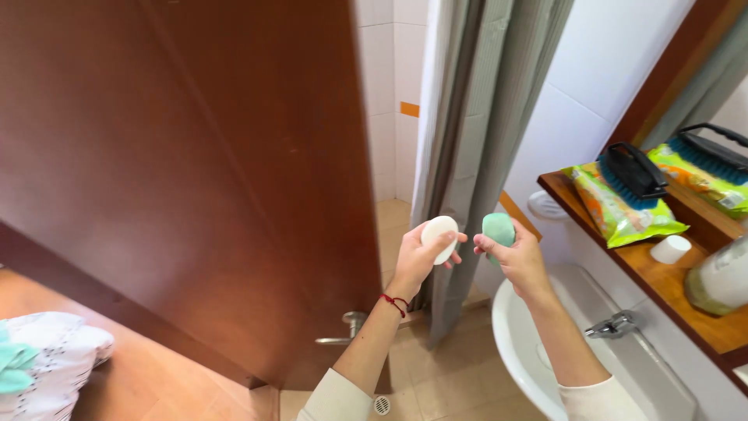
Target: The person moves between a bedroom and a bathroom, handling a towel and small containers, then repeatedly wets a white cloth at the sink and wipes a wall-mounted soap dish. The person wrings the cloth multiple times and continues wiping the same fixture.
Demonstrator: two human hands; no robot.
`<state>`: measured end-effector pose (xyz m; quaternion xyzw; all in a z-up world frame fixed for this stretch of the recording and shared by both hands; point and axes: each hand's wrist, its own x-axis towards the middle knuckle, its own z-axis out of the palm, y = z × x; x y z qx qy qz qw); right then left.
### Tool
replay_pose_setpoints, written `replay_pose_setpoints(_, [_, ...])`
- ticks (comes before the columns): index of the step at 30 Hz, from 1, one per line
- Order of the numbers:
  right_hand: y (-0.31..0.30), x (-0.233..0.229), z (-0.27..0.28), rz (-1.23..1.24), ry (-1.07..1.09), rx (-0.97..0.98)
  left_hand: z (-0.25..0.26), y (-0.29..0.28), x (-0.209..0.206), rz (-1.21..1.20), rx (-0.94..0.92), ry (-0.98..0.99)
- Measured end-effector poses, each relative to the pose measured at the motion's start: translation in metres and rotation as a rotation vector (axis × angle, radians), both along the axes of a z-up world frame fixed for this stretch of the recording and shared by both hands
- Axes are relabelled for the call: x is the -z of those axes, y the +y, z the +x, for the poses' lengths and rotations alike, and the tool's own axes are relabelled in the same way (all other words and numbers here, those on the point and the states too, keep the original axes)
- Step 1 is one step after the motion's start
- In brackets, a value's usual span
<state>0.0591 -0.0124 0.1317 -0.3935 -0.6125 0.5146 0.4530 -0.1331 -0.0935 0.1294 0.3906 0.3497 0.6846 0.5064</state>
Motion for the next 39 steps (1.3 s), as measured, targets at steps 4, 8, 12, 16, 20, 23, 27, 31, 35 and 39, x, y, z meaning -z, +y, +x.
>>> replay_pose_setpoints(4, [-0.057, -0.037, -0.043, 0.061, 0.079, -0.170, -0.044, -0.059, -0.012, 0.127, 0.151, 0.133])
replay_pose_setpoints(8, [-0.110, -0.053, -0.099, -0.013, 0.113, -0.323, -0.108, -0.115, -0.004, 0.095, 0.118, 0.086])
replay_pose_setpoints(12, [-0.156, -0.051, -0.172, -0.125, 0.091, -0.446, -0.171, -0.173, -0.006, 0.064, -0.049, 0.030])
replay_pose_setpoints(16, [-0.195, -0.044, -0.242, -0.156, -0.029, -0.457, -0.220, -0.224, -0.003, -0.034, -0.305, 0.032])
replay_pose_setpoints(20, [-0.213, -0.018, -0.308, -0.209, -0.012, -0.589, -0.263, -0.268, 0.014, -0.066, -0.421, -0.010])
replay_pose_setpoints(23, [-0.216, 0.010, -0.361, -0.143, -0.046, -0.611, -0.288, -0.290, 0.022, -0.127, -0.598, -0.087])
replay_pose_setpoints(27, [-0.240, 0.015, -0.418, -0.151, -0.135, -0.661, -0.330, -0.309, 0.052, -0.140, -0.807, -0.259])
replay_pose_setpoints(31, [-0.253, 0.032, -0.468, -0.119, -0.180, -0.746, -0.358, -0.328, 0.076, -0.197, -0.968, -0.392])
replay_pose_setpoints(35, [-0.258, 0.042, -0.514, -0.125, -0.207, -0.892, -0.387, -0.345, 0.100, -0.136, -1.058, -0.425])
replay_pose_setpoints(39, [-0.263, 0.060, -0.559, -0.102, -0.245, -1.061, -0.413, -0.375, 0.132, -0.139, -1.166, -0.434])
